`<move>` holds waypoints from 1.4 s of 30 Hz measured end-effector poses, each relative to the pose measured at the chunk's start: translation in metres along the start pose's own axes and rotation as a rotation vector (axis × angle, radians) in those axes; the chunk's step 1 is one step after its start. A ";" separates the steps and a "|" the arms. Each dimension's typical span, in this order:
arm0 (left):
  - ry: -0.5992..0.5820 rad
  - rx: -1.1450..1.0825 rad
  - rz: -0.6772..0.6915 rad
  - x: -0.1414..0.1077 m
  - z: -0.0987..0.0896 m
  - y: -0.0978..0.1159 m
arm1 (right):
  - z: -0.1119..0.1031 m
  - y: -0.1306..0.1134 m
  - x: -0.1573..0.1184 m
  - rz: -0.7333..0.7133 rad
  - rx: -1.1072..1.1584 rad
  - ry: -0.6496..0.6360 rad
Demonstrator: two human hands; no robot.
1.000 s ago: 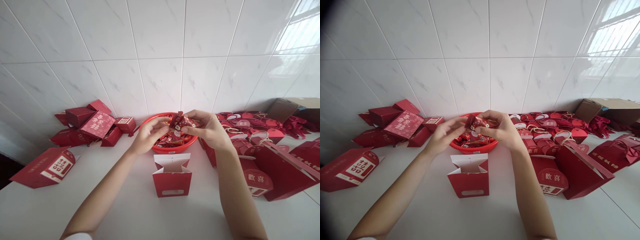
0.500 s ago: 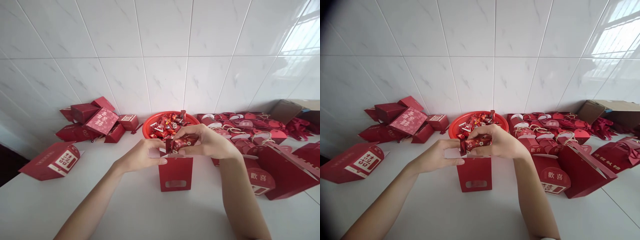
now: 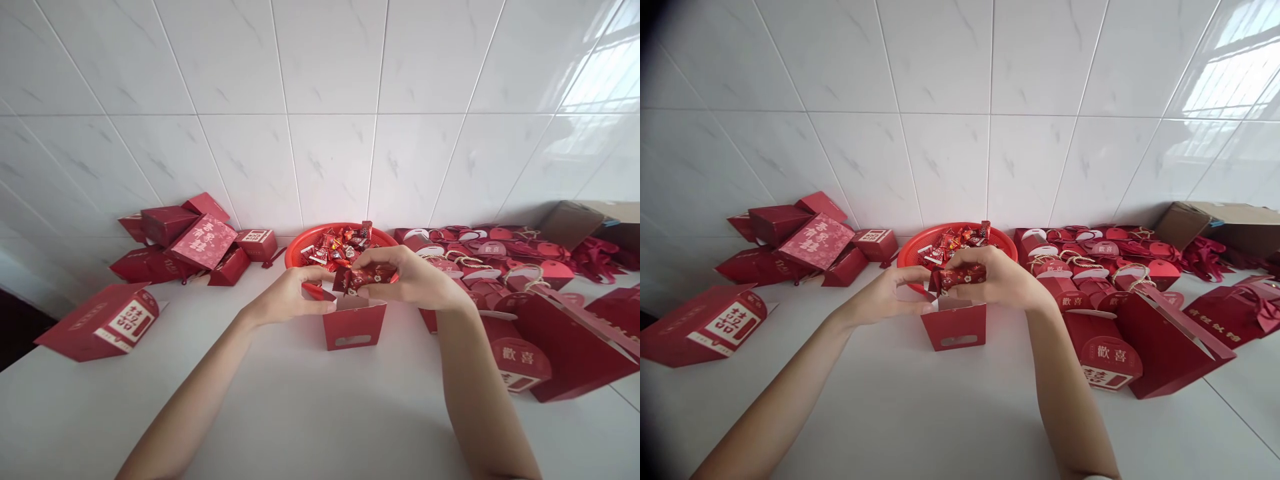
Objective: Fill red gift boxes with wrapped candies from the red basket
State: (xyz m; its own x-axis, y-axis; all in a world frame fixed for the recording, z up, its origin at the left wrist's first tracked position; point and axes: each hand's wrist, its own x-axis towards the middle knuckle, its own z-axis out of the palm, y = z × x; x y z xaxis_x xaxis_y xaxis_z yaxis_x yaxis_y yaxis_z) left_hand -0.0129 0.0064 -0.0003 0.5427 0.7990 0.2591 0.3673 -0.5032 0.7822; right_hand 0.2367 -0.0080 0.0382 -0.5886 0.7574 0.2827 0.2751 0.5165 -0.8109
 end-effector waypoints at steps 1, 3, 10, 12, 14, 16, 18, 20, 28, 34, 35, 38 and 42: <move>-0.004 -0.011 0.000 0.000 0.000 -0.001 | -0.001 0.000 0.000 0.029 0.003 -0.029; -0.005 -0.013 -0.022 0.000 -0.001 -0.003 | -0.002 0.001 0.000 0.070 0.013 -0.054; -0.028 -0.010 -0.132 0.000 -0.001 -0.003 | 0.002 0.006 0.004 0.021 -0.069 0.172; -0.029 -0.018 -0.125 0.001 -0.001 -0.003 | 0.006 0.008 0.007 0.035 -0.102 0.188; -0.036 -0.029 -0.110 0.001 -0.001 -0.002 | 0.009 0.009 0.009 0.046 -0.133 0.170; -0.043 -0.036 -0.094 0.002 0.000 -0.003 | 0.011 0.009 0.010 0.063 -0.183 0.131; -0.040 -0.039 -0.085 0.002 0.000 -0.004 | 0.011 0.006 0.009 0.086 -0.240 0.070; -0.033 -0.047 -0.086 0.002 0.000 -0.005 | 0.011 0.003 0.008 0.091 -0.275 -0.001; -0.011 -0.033 -0.062 0.001 0.001 -0.006 | 0.007 0.003 0.003 0.026 -0.355 -0.011; 0.035 0.064 -0.025 0.001 0.001 -0.006 | -0.007 0.001 -0.005 0.054 -0.359 0.101; 0.036 0.088 -0.007 0.000 0.000 -0.005 | -0.009 0.002 -0.006 0.069 -0.376 0.119; 0.004 0.157 0.038 -0.001 0.002 -0.006 | -0.014 0.007 -0.009 0.137 -0.462 0.140; 0.102 0.179 0.085 0.001 0.008 -0.013 | -0.015 0.015 -0.008 0.260 -0.523 0.055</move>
State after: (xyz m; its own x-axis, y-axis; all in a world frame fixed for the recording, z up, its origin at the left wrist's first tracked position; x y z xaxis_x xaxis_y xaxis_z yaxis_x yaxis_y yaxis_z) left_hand -0.0107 0.0113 -0.0143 0.5017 0.7759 0.3825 0.4570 -0.6131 0.6444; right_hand 0.2571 0.0002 0.0317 -0.4146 0.8982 0.1458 0.7523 0.4285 -0.5005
